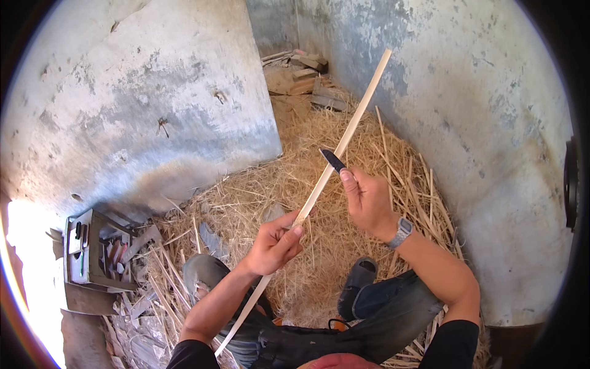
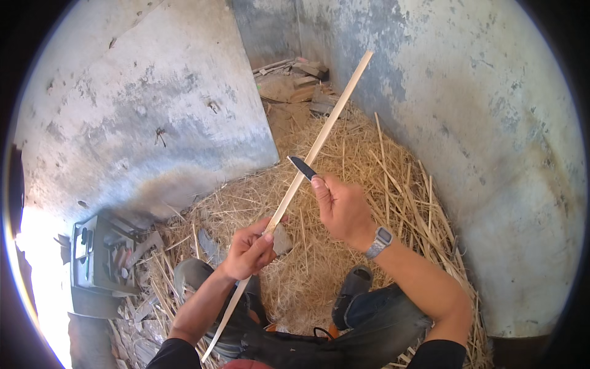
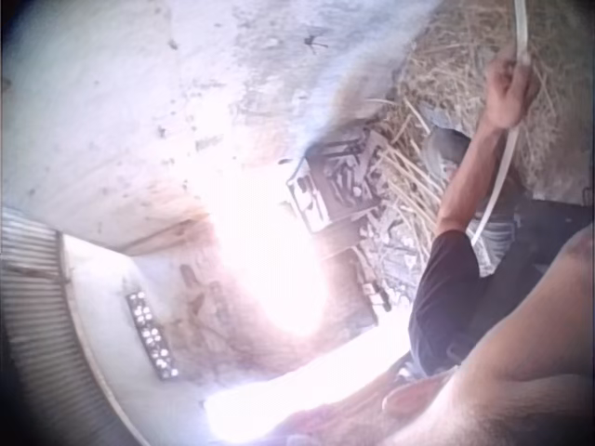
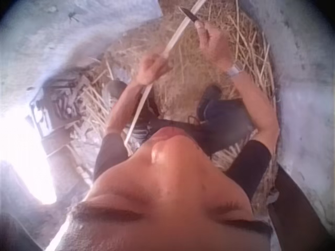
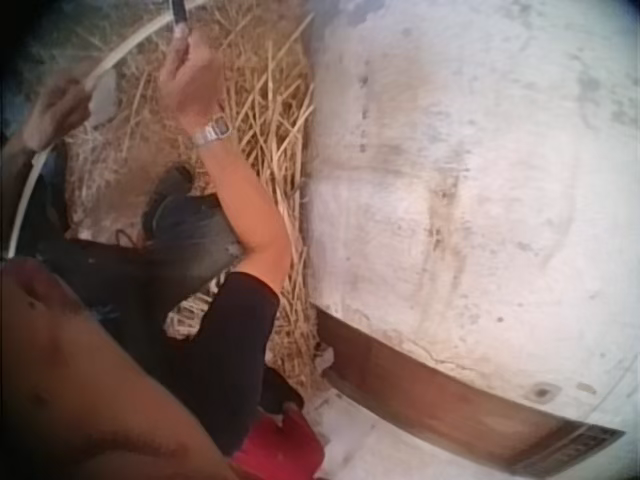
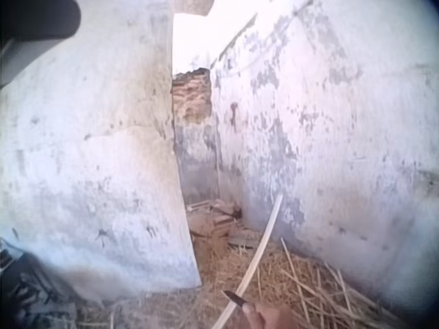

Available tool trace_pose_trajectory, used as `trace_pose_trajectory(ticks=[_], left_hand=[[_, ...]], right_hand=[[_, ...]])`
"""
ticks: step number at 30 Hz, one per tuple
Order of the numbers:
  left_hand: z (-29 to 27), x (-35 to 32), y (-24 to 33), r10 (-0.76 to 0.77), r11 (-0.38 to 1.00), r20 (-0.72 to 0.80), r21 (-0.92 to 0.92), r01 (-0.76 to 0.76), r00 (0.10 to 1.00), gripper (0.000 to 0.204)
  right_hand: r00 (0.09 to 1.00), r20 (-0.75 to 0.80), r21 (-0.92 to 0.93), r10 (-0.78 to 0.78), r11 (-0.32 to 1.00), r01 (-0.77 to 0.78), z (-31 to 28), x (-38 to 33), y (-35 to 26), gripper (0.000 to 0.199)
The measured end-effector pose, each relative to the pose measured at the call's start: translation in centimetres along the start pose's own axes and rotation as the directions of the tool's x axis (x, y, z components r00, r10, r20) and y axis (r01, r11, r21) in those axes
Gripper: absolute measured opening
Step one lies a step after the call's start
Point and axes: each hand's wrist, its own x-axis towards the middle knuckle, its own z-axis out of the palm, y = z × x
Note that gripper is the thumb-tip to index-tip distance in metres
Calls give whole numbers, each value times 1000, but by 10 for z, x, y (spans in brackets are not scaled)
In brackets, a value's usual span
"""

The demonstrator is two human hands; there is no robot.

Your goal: The person whittles a thin wooden stick with a knife, peeling off long shavings while holding the stick in the left hand and the tool in the right.

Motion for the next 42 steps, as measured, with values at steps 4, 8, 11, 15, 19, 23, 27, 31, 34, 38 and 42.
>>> trace_pose_trajectory(ticks=[4, 8, 11, 15, 19, 23, 27, 31, 34, 38, 42], left_hand=[[-1, -1, 5, -34, 999, -2, 26, 34, 999, 47], [1, 0, 2, -31, 999, -4, -39, 31, 999, 46], [1, 2, 7, -22, 1000, -1, -1, 22, 1000, 46], [-5, 1, -8, -45, 998, 25, -53, 46, 999, 46], [-1, 5, -1, 1, 994, 27, -113, 2, 1000, 47], [-1, 7, -7, -26, 997, 23, -77, 27, 999, 47], [-4, 4, -2, -20, 993, 33, -117, 23, 999, 47], [0, 6, -2, -2, 989, 18, -151, 5, 1000, 48], [-3, 5, -2, -1, 989, 22, -147, 5, 1000, 48], [-4, 4, -17, 32, 985, -4, -167, -32, 999, 47], [-5, 6, -9, -18, 989, 8, -149, 19, 1000, 48]], right_hand=[[999, 40, -70, -12, 997, 15, -11, 16, 8, 38], [1000, -1, 28, -19, 999, 19, 11, -8, -8, 39], [995, 71, -44, -62, 997, 66, -3, 5, 0, 40], [998, -7, -32, 56, 998, -56, -4, 11, 7, 40], [997, 54, -4, -59, 998, 59, 4, -1, 5, 42], [998, 55, 39, -4, 999, 2, 10, -9, 5, 42], [991, 89, -17, -98, 995, 99, 8, -5, -3, 40], [998, 50, 21, -39, 999, 38, 1, 13, 2, 35], [995, 99, 25, 23, 999, -26, 19, -20, -24, 32], [991, 134, 29, -27, 999, 23, 13, -6, -10, 30], [987, 159, 26, 5, 1000, -9, 21, -16, -14, 34]])
